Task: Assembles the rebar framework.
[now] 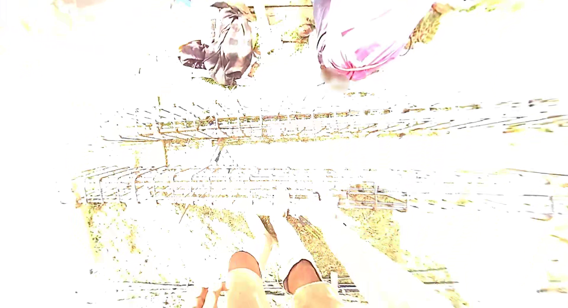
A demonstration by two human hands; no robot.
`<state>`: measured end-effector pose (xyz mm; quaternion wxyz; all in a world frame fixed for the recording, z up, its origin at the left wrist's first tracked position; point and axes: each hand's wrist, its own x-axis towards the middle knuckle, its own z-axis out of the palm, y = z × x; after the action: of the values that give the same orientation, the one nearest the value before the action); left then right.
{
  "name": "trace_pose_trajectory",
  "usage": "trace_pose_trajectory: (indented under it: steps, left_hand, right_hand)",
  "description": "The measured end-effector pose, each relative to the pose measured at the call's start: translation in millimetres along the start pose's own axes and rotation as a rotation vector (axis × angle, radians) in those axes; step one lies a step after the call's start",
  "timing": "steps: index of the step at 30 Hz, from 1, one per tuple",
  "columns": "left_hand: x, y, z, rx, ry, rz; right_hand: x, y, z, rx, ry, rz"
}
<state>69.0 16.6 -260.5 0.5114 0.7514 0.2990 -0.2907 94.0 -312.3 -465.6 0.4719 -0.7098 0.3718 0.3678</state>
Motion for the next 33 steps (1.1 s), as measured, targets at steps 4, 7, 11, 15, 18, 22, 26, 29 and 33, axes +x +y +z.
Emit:
trace_pose_trajectory:
  steps: [4,7,11,15,18,22,26,29,33]
  left_hand:
    - [33,21,13,0.027,-0.037,0.066]
    - [51,10,20,0.080,-0.088,0.083]
    - [58,20,12,0.127,-0.121,0.073]
    - [77,19,-32,0.065,-0.188,0.033]
    - [97,17,-73,0.012,-0.188,0.047]
    - [132,9,-119,-0.033,-0.218,0.060]
    - [193,-3,-151,-0.017,0.013,0.125]
    - [259,-17,-165,0.003,0.224,0.119]
    - [343,-75,-166,-0.028,0.319,-0.053]
  right_hand:
    - [-60,-19,57,0.584,-0.124,-0.139]
    - [-123,-68,80,0.754,-0.358,-0.215]
    - [-157,-106,123,0.608,-0.108,-0.341]
    - [-160,-127,164,0.579,0.009,-0.354]
    - [-155,-139,205,0.582,0.045,-0.407]
    - [-141,-136,257,0.574,0.151,-0.397]
    - [-131,-145,280,0.727,0.385,-0.098]
    - [-103,-91,293,0.777,0.673,-0.194]
    - [-108,-84,251,0.839,0.772,0.089]
